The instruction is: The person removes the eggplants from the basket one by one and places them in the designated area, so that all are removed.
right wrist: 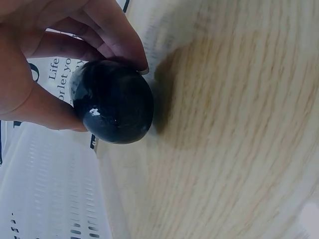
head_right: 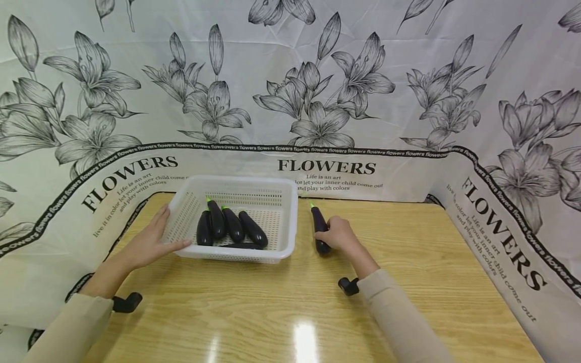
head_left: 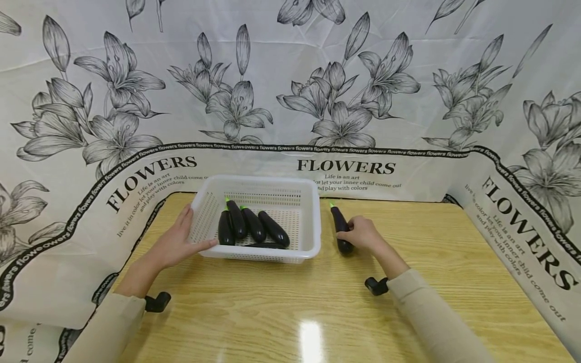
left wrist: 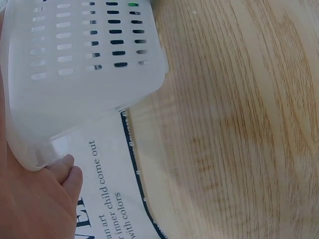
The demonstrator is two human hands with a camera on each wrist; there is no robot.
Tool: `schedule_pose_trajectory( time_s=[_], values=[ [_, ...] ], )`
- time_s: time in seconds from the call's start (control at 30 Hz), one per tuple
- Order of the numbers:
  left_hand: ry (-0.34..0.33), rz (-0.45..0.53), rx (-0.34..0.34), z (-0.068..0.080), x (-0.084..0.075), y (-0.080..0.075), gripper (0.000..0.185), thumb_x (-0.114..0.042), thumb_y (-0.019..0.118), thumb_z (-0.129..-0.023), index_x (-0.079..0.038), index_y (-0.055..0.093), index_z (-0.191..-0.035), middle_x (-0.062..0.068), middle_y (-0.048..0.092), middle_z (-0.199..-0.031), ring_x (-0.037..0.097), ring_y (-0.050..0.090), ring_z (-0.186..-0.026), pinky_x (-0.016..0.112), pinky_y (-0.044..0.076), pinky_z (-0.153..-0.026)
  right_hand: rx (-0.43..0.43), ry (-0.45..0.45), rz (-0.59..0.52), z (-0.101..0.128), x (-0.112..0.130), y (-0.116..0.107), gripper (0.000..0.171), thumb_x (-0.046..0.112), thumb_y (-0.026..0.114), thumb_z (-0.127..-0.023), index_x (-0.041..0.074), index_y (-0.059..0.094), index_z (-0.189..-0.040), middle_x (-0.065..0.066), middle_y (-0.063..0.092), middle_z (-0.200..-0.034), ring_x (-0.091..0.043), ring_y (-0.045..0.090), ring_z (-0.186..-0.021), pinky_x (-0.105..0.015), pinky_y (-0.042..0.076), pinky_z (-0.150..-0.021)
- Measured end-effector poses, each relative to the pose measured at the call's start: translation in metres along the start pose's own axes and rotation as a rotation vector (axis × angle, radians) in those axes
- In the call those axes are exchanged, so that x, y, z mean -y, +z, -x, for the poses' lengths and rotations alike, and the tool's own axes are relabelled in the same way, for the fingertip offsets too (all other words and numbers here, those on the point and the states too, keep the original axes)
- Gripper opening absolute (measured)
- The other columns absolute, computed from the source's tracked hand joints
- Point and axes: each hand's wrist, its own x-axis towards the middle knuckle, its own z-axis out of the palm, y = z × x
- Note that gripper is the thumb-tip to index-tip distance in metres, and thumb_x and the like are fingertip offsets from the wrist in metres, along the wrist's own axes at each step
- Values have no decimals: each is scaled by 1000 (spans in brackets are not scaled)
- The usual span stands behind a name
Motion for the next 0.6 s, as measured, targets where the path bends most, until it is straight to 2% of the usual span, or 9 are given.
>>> schedule_pose_trajectory(
  time_s=[0.23, 0.47, 0.6],
  values=[
    [5, -3, -3, 0, 0, -1, 128, -73, 64, -87, 2, -8, -161, 23, -10, -169, 54, 15, -150, 69, 25, -115, -6, 11, 6, 0, 1, 5, 48, 27, 74, -93, -15, 64, -113, -27, 66, -105, -30, 61, -84, -38, 53, -69],
    [1, -9, -9, 1, 1, 2, 128, -73, 64, -87, 2, -7, -162, 21, -10, -170, 53, 13, -151, 69, 24, -116, -30, 15, 24, 0, 2, 11, 40, 31, 74, -92, -8, 63, -95, -17, 62, -85, -26, 57, -72, -32, 47, -59],
    [3, -14, -10, 1, 1, 2, 127, -73, 63, -87, 3, -7, -161, 21, -10, -170, 53, 14, -151, 69, 24, -116, -32, 19, 30, -1, 3, 12, 39, 33, 72, -94, -5, 61, -91, -14, 59, -80, -24, 55, -69, -31, 45, -57]
  ],
)
